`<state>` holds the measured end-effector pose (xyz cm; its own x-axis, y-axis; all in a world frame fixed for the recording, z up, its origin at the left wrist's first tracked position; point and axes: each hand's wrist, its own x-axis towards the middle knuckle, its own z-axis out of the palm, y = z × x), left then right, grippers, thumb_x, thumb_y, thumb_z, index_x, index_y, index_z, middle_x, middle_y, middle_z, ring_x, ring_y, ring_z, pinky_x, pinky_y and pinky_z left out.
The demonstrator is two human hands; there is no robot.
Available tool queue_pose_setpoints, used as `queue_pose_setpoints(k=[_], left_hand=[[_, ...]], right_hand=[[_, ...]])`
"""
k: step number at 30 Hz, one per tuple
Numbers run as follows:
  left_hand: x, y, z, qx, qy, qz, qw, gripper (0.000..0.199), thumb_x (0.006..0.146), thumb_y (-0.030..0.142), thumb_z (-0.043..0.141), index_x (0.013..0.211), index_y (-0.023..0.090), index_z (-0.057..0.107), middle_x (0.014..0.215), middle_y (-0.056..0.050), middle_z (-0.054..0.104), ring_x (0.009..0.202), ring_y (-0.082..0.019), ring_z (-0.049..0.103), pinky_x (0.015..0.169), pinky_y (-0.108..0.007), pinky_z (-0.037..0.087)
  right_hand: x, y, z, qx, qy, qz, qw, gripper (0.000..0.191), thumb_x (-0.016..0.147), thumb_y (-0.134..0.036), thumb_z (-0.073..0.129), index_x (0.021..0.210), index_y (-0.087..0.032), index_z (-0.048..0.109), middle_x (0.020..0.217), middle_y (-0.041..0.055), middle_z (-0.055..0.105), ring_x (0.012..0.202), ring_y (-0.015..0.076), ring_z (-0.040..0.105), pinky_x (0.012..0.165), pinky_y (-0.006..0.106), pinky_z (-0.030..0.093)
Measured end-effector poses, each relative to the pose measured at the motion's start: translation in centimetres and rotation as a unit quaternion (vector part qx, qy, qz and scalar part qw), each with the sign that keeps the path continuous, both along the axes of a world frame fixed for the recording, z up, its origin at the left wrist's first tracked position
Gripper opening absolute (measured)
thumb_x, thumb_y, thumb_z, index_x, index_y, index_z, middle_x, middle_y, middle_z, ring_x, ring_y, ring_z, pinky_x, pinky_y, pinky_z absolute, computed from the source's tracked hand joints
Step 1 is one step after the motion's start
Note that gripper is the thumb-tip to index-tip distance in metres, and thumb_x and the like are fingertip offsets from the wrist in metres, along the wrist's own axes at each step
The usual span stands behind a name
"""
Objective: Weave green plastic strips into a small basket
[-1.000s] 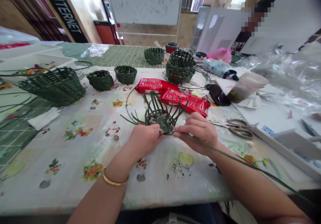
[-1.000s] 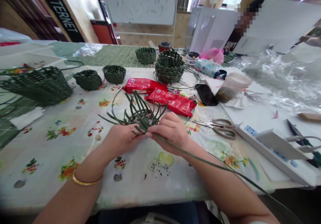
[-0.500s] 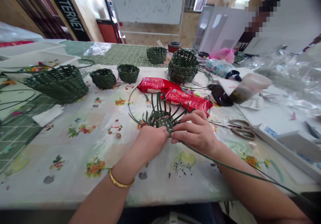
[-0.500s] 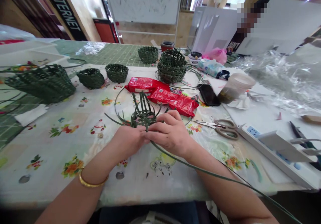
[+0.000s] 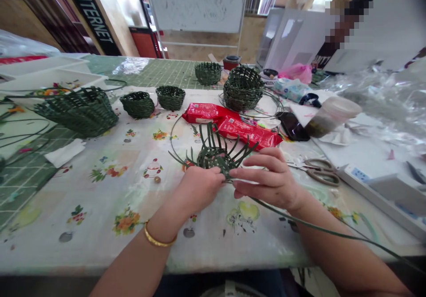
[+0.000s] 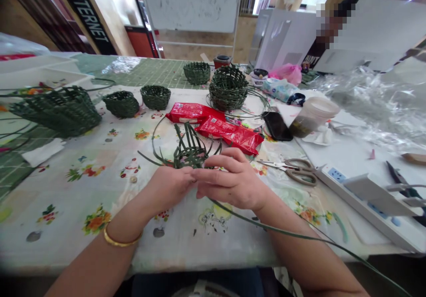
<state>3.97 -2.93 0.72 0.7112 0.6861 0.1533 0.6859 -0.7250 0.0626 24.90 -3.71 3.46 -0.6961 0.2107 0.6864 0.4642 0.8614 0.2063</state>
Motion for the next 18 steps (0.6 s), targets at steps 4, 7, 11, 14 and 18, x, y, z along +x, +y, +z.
queue_pose_setpoints(k=[4, 7, 11, 14, 18], left_hand=[[0.39, -0.16, -0.49, 0.037, 0.026, -0.018, 0.999, 0.021, 0.087, 0.023, 0.047, 0.081, 0.016, 0.066, 0.068, -0.005, 0.062, 0.057, -0.017, 0.061, 0.044, -0.025, 0.028], [0.54, -0.19, -0.75, 0.05, 0.015, -0.02, 0.998, 0.026, 0.09, 0.026, 0.042, 0.079, 0.017, 0.064, 0.073, -0.005, 0.063, 0.056, -0.017, 0.059, 0.044, -0.025, 0.028], [0.37, -0.05, -0.72, 0.053, -0.007, -0.006, 0.999, 0.031, 0.092, 0.029, 0.039, 0.075, 0.018, 0.063, 0.071, -0.003, 0.063, 0.056, -0.015, 0.059, 0.044, -0.026, 0.026], [0.07, 0.14, -0.34, 0.03, -0.011, 0.007, 0.999, 0.029, 0.091, 0.032, 0.042, 0.078, 0.019, 0.065, 0.071, -0.002, 0.063, 0.056, -0.014, 0.059, 0.044, -0.025, 0.026], [-0.44, 0.44, 0.18, 0.003, -0.045, 0.015, 0.999, 0.024, 0.089, 0.033, 0.046, 0.086, 0.021, 0.067, 0.073, 0.0, 0.065, 0.059, -0.014, 0.06, 0.046, -0.024, 0.03]], right_hand=[[-0.49, -0.07, -0.15, -0.024, -0.026, -0.035, 0.999, 0.012, 0.082, -0.033, 0.067, 0.092, -0.031, 0.062, 0.094, -0.0077, 0.07, 0.099, 0.0161, 0.055, 0.088, 0.039, 0.035], [-0.59, -0.15, -0.39, -0.006, 0.002, -0.086, 0.996, 0.016, 0.079, -0.03, 0.07, 0.093, -0.03, 0.062, 0.073, -0.0082, 0.067, 0.079, 0.015, 0.054, 0.077, 0.037, 0.034], [-0.65, -0.44, -0.43, 0.0, 0.056, -0.111, 0.992, 0.017, 0.077, -0.036, 0.07, 0.09, -0.027, 0.063, 0.058, -0.0076, 0.062, 0.07, 0.0147, 0.053, 0.07, 0.035, 0.032], [-0.8, -0.7, -0.04, -0.003, 0.095, -0.134, 0.986, 0.015, 0.075, -0.037, 0.072, 0.086, -0.029, 0.064, 0.055, -0.0082, 0.062, 0.065, 0.0145, 0.054, 0.069, 0.035, 0.031], [-0.95, -0.76, 0.28, -0.008, 0.148, -0.155, 0.977, 0.011, 0.073, -0.032, 0.074, 0.081, -0.028, 0.066, 0.051, -0.0064, 0.061, 0.06, 0.0143, 0.055, 0.068, 0.035, 0.032]])
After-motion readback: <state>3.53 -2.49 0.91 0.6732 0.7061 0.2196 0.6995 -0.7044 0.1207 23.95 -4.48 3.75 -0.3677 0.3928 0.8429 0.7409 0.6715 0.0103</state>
